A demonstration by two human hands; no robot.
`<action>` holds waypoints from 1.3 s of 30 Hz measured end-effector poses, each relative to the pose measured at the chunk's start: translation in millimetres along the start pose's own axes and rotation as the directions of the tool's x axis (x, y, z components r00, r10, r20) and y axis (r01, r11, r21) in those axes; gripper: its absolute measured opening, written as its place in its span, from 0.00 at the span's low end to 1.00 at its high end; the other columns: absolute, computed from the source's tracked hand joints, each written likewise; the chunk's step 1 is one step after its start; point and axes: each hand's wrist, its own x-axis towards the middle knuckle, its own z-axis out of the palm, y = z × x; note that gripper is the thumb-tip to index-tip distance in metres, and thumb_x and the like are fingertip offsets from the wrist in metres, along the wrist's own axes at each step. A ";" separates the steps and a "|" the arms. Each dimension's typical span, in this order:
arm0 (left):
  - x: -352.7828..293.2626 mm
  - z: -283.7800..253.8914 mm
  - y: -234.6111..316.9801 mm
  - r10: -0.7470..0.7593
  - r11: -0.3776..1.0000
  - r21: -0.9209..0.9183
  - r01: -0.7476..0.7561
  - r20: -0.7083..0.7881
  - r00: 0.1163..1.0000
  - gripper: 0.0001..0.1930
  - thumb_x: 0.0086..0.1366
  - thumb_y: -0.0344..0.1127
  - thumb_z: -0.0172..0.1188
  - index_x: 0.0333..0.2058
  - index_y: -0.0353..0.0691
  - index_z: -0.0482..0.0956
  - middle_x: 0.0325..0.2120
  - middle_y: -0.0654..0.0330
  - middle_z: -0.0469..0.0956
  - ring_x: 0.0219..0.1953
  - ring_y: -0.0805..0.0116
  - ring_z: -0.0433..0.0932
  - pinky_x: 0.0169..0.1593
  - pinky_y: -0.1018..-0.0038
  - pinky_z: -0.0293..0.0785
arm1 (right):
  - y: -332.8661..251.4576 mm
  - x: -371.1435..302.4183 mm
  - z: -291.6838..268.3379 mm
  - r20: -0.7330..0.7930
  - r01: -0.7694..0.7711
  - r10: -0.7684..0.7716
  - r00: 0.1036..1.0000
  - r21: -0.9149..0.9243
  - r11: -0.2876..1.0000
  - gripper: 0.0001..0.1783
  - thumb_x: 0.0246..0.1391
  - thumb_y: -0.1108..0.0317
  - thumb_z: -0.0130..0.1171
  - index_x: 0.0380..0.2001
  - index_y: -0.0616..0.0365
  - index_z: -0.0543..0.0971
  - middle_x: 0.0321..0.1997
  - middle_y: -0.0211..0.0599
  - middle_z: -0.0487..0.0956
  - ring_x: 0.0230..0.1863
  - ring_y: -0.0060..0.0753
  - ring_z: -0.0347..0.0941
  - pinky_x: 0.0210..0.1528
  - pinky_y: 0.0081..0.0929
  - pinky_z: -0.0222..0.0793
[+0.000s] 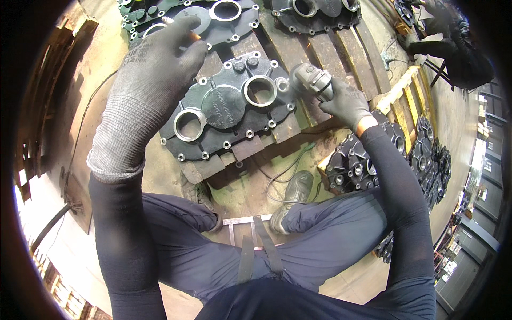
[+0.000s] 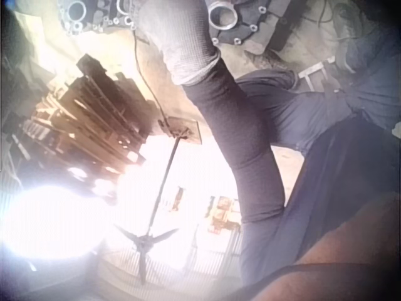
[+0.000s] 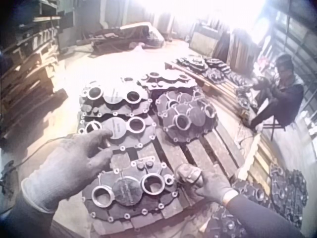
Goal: The person sits on the floor and uses a handheld angle grinder to smooth the surfaces of metal engine parts. They handle multiple parts one at a time, repositioning them on a wooden pallet and grinding different areas before moving to the next part.
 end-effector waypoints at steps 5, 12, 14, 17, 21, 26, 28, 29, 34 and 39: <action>1.8 3.4 -3.3 0.020 1.000 -0.004 -0.020 -0.006 1.000 0.26 0.76 0.44 0.57 0.68 0.42 0.70 0.53 0.47 0.82 0.50 0.61 0.85 0.54 0.68 0.82 | -4.6 1.8 -3.6 0.015 -0.007 0.007 1.000 -0.008 1.000 0.28 0.46 0.55 0.70 0.50 0.54 0.79 0.46 0.52 0.85 0.51 0.54 0.83 0.55 0.46 0.77; 2.2 4.2 3.2 -0.025 0.998 -0.051 0.025 -0.005 1.000 0.22 0.75 0.46 0.55 0.62 0.43 0.74 0.49 0.47 0.83 0.48 0.54 0.86 0.53 0.62 0.81 | -3.6 -3.3 0.1 0.014 0.037 -0.037 0.999 -0.017 0.999 0.29 0.47 0.56 0.70 0.52 0.53 0.78 0.47 0.52 0.85 0.51 0.54 0.83 0.55 0.46 0.77; 0.7 2.3 0.9 -0.038 0.998 -0.048 0.038 -0.001 0.999 0.22 0.75 0.46 0.55 0.63 0.44 0.73 0.50 0.49 0.83 0.49 0.55 0.86 0.53 0.63 0.81 | -8.0 -3.2 -4.4 0.048 0.024 -0.023 0.999 -0.027 0.999 0.29 0.47 0.56 0.70 0.53 0.53 0.78 0.48 0.52 0.85 0.51 0.54 0.82 0.56 0.46 0.77; 0.6 3.2 6.4 -0.063 0.997 -0.048 0.064 0.024 0.998 0.24 0.76 0.44 0.56 0.66 0.43 0.71 0.51 0.48 0.83 0.49 0.61 0.85 0.53 0.67 0.81 | 4.9 -2.5 -2.9 0.033 -0.012 0.012 0.999 -0.024 1.000 0.30 0.46 0.55 0.71 0.52 0.54 0.78 0.47 0.53 0.85 0.51 0.55 0.82 0.55 0.47 0.77; -1.4 4.9 4.0 -0.027 0.999 -0.024 0.027 -0.002 1.000 0.24 0.76 0.42 0.57 0.67 0.42 0.71 0.52 0.48 0.83 0.48 0.63 0.86 0.53 0.68 0.81 | 12.7 -5.7 -5.8 0.007 -0.040 0.041 0.999 -0.026 0.999 0.30 0.45 0.55 0.71 0.51 0.56 0.78 0.47 0.55 0.84 0.51 0.56 0.82 0.55 0.47 0.77; -1.5 -0.6 7.7 -0.043 0.996 -0.076 0.042 -0.010 0.999 0.25 0.75 0.41 0.58 0.67 0.42 0.71 0.49 0.48 0.84 0.47 0.63 0.86 0.52 0.68 0.81 | 8.1 3.2 -11.7 -0.050 -0.057 0.059 0.997 0.041 0.998 0.30 0.45 0.55 0.70 0.50 0.59 0.78 0.49 0.56 0.84 0.52 0.57 0.82 0.57 0.46 0.76; -0.7 -2.3 7.4 -0.026 0.998 -0.052 0.025 -0.024 0.999 0.25 0.74 0.42 0.58 0.66 0.42 0.72 0.48 0.48 0.84 0.46 0.63 0.86 0.52 0.68 0.80 | -3.0 9.4 -16.5 -0.057 -0.073 0.078 0.995 0.074 0.995 0.30 0.45 0.55 0.70 0.49 0.60 0.79 0.49 0.57 0.84 0.52 0.58 0.82 0.57 0.46 0.76; -0.9 -4.4 5.4 -0.013 1.000 -0.029 0.012 -0.039 0.999 0.25 0.74 0.42 0.59 0.66 0.42 0.72 0.48 0.47 0.84 0.46 0.63 0.86 0.52 0.68 0.80 | -11.4 11.3 -20.5 -0.065 -0.055 0.062 0.996 0.100 0.993 0.30 0.44 0.55 0.70 0.50 0.60 0.79 0.49 0.57 0.84 0.52 0.58 0.82 0.57 0.46 0.76; 4.4 -2.5 7.0 0.021 0.999 -0.039 -0.023 -0.037 0.999 0.25 0.74 0.42 0.58 0.66 0.40 0.72 0.43 0.48 0.85 0.40 0.63 0.86 0.50 0.68 0.81 | -19.3 24.4 -20.2 -0.064 -0.033 0.039 0.997 0.098 0.995 0.31 0.43 0.56 0.70 0.50 0.60 0.79 0.48 0.57 0.84 0.51 0.57 0.82 0.56 0.46 0.76; 1.6 -5.1 3.5 0.013 1.000 -0.013 -0.014 -0.055 0.998 0.26 0.74 0.42 0.57 0.66 0.40 0.71 0.42 0.49 0.85 0.39 0.64 0.86 0.48 0.68 0.81 | -33.9 38.8 -15.7 -0.058 0.025 -0.021 0.998 0.081 0.996 0.29 0.43 0.55 0.70 0.48 0.59 0.79 0.46 0.57 0.84 0.50 0.58 0.82 0.56 0.46 0.76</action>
